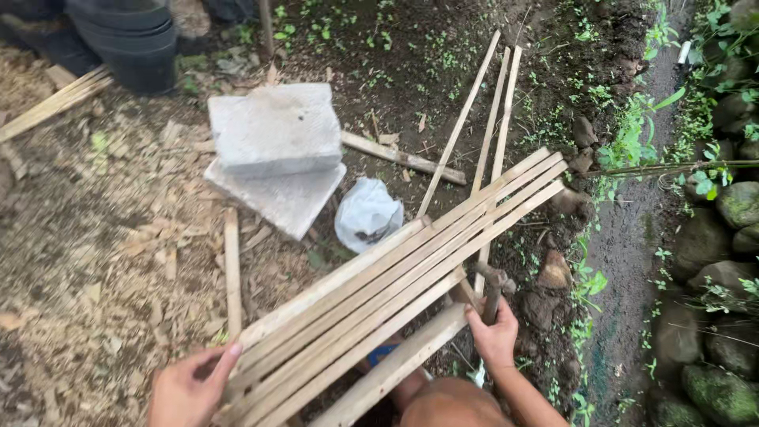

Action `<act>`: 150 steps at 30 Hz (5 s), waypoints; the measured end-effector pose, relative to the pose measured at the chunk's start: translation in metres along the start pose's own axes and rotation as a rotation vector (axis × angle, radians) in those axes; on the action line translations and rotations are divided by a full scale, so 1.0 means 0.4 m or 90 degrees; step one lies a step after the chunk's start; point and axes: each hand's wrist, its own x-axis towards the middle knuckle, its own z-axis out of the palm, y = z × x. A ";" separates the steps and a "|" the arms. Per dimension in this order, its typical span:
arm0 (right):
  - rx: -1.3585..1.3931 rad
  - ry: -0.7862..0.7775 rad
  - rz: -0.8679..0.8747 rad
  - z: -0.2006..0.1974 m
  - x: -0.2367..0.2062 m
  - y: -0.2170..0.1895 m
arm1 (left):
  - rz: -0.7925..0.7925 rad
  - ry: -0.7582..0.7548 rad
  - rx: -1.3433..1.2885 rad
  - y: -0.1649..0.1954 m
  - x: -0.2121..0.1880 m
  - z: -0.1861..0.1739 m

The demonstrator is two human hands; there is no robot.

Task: The person assembles a wooden slatted structure by placing thin wooden slats onto a frame and securing them with nails using a hammer. The person repeatedly positions slats and hammers nails to fasten them in place.

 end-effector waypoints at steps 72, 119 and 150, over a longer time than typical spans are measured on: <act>-0.582 -1.017 -1.315 0.939 -0.462 -0.931 | -0.187 0.056 -0.667 -0.358 -0.507 0.305; -0.393 -0.276 -0.424 0.119 0.325 -0.117 | 0.264 0.670 -0.175 -0.116 -0.110 -0.112; -0.186 -0.129 -0.221 0.044 0.034 -0.123 | 0.314 0.624 -0.341 -0.180 -0.128 -0.136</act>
